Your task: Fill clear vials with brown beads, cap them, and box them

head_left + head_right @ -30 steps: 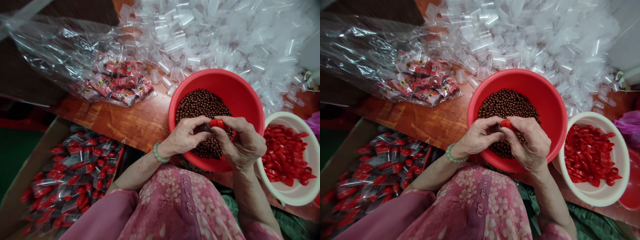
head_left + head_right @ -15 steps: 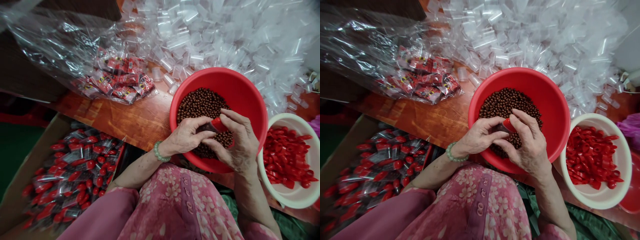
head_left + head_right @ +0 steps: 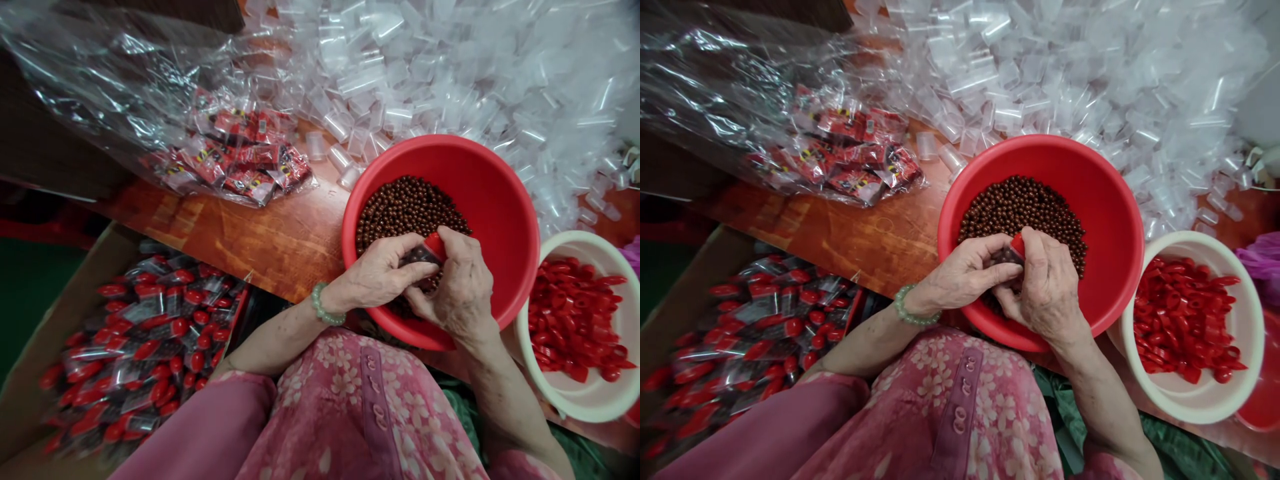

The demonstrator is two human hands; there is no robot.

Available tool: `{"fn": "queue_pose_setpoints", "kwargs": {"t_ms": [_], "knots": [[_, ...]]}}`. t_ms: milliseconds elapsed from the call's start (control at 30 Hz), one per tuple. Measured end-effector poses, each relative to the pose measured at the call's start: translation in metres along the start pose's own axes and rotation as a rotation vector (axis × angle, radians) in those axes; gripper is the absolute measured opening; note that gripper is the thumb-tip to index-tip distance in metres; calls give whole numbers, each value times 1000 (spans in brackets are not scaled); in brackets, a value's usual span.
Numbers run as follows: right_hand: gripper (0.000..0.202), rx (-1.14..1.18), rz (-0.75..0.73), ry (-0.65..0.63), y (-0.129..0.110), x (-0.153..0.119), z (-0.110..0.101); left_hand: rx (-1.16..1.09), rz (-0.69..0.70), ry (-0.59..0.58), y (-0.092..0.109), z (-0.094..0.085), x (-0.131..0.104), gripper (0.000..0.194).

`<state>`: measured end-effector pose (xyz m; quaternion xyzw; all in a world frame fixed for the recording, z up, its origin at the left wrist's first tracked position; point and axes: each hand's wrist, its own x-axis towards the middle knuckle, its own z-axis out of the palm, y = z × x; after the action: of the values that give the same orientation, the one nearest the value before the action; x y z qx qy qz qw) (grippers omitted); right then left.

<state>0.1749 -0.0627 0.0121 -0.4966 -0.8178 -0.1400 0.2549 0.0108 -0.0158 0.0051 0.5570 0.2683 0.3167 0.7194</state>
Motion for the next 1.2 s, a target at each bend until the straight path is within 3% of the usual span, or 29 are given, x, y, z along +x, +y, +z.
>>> {"fn": "queue_pose_setpoints", "kwargs": {"t_ms": [267, 433, 633, 867, 1200], "knots": [[72, 16, -56, 22, 5, -2, 2, -8, -30, -18, -3, 1, -4, 15], [72, 59, -27, -39, 7, -2, 1, 27, -5, 26, -5, 2, -1, 14], [93, 61, 26, -56, 4, -2, -3, -60, 17, 73, -5, 4, 1, 17], [74, -63, 26, -37, 2, -4, 2, -3, 17, 81, -7, 4, 2, 17], [65, -138, -90, 70, 6, 1, 5, -13, 32, 90, -10, 7, 3, 10]]}}
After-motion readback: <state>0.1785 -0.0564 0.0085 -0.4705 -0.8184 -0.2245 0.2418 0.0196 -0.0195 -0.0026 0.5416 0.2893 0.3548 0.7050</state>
